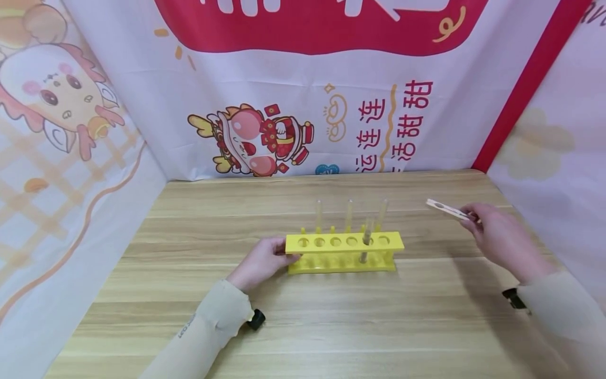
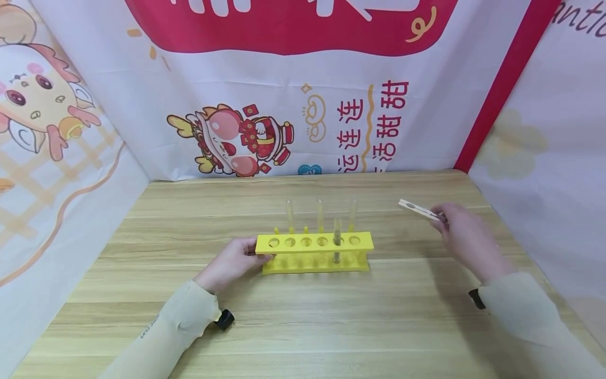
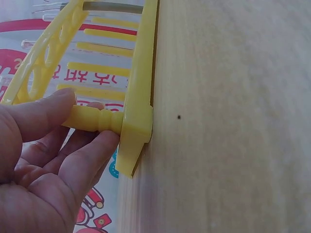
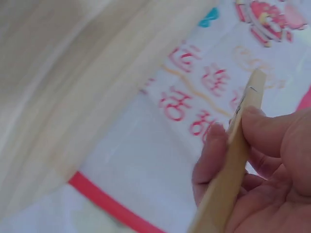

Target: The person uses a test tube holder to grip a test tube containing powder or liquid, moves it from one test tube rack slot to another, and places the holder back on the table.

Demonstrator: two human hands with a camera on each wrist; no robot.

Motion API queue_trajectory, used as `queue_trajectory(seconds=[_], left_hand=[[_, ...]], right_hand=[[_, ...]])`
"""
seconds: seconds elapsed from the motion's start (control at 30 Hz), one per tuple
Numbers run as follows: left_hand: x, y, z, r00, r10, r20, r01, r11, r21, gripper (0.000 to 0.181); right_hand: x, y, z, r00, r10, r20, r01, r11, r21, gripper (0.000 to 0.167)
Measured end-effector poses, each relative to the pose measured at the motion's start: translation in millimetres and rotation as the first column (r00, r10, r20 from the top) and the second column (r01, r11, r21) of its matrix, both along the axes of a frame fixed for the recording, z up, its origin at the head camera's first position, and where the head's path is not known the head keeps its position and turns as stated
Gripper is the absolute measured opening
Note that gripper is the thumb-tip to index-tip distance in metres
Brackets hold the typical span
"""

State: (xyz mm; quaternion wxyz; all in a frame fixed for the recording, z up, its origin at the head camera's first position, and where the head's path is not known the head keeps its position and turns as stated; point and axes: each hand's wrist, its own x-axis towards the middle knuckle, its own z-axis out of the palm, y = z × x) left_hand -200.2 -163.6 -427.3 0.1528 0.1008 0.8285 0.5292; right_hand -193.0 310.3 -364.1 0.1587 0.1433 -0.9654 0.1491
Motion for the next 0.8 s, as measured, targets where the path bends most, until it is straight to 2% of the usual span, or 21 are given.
queue_trajectory(seconds=[0.23, 0.47, 0.6, 0.7, 0.8], left_hand=[[1.1, 0.5, 2.3, 1.000, 0.006, 0.009, -0.006, 1.000, -0.013, 0.030], [1.3, -0.9, 1.4, 1.000, 0.007, 0.017, -0.007, 1.000, -0.013, 0.031], [1.6, -0.8, 1.7, 1.000, 0.005, 0.014, -0.005, 1.000, -0.012, 0.031], [1.9, -0.5, 2.1, 1.000, 0.002, 0.010, -0.002, 1.000, -0.014, 0.031], [1.7, -0.5, 1.8, 1.000, 0.000, 0.011, 0.000, 1.000, -0.017, 0.031]], right_hand=[[19.4, -28, 17.2, 0.988, 0.070, -0.136, -0.072, 0.997, -0.011, 0.021], [37.1, -50, 30.0, 0.976, 0.115, -0.186, -0.116, 0.993, 0.006, 0.034], [44.9, -59, 34.4, 0.955, 0.163, -0.248, -0.164, 0.986, 0.020, 0.028], [48.9, -64, 36.8, 0.937, 0.201, -0.285, -0.200, 0.979, 0.031, 0.043], [51.7, -67, 38.6, 0.930, 0.224, -0.293, -0.223, 0.974, 0.037, 0.055]])
